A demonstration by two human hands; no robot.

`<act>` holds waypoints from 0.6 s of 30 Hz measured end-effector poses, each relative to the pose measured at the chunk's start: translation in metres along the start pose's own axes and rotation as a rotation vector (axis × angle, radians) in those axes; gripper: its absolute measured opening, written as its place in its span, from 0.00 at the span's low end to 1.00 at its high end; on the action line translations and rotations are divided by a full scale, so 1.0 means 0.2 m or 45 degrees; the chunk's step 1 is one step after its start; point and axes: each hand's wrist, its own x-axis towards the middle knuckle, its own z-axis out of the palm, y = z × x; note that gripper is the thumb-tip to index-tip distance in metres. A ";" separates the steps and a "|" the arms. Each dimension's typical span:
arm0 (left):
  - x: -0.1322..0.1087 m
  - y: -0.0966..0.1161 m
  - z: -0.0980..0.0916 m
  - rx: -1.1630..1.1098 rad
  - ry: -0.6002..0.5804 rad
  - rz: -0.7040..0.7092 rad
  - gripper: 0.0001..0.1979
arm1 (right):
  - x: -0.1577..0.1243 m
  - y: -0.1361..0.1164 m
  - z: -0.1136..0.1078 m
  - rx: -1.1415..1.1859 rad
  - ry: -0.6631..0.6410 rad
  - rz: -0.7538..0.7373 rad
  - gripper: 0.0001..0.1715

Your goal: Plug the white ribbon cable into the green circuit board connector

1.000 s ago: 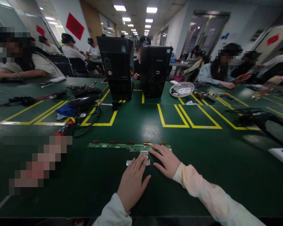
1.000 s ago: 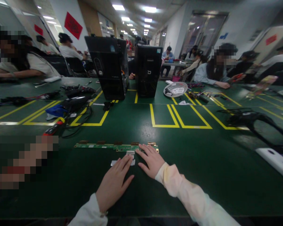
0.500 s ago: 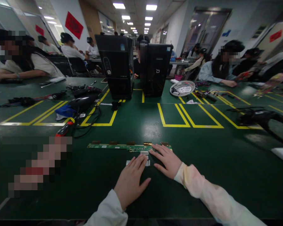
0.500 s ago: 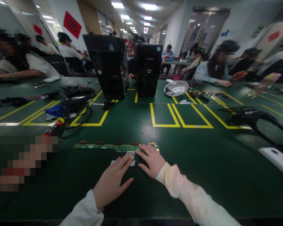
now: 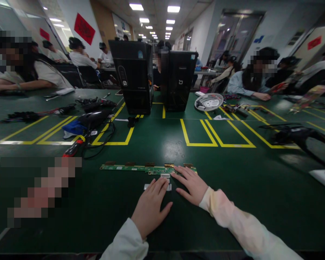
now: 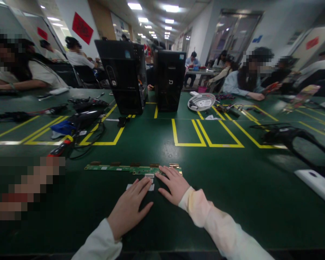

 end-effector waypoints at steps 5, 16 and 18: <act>0.01 -0.01 -0.01 -0.046 0.058 0.021 0.24 | 0.00 0.00 0.00 -0.003 0.027 0.001 0.32; -0.24 -0.16 -0.10 0.033 0.212 -0.312 0.21 | 0.01 -0.01 -0.01 -0.029 0.106 -0.061 0.27; -0.33 -0.22 -0.09 0.063 0.238 -0.377 0.22 | 0.03 -0.02 -0.01 -0.003 0.126 -0.144 0.25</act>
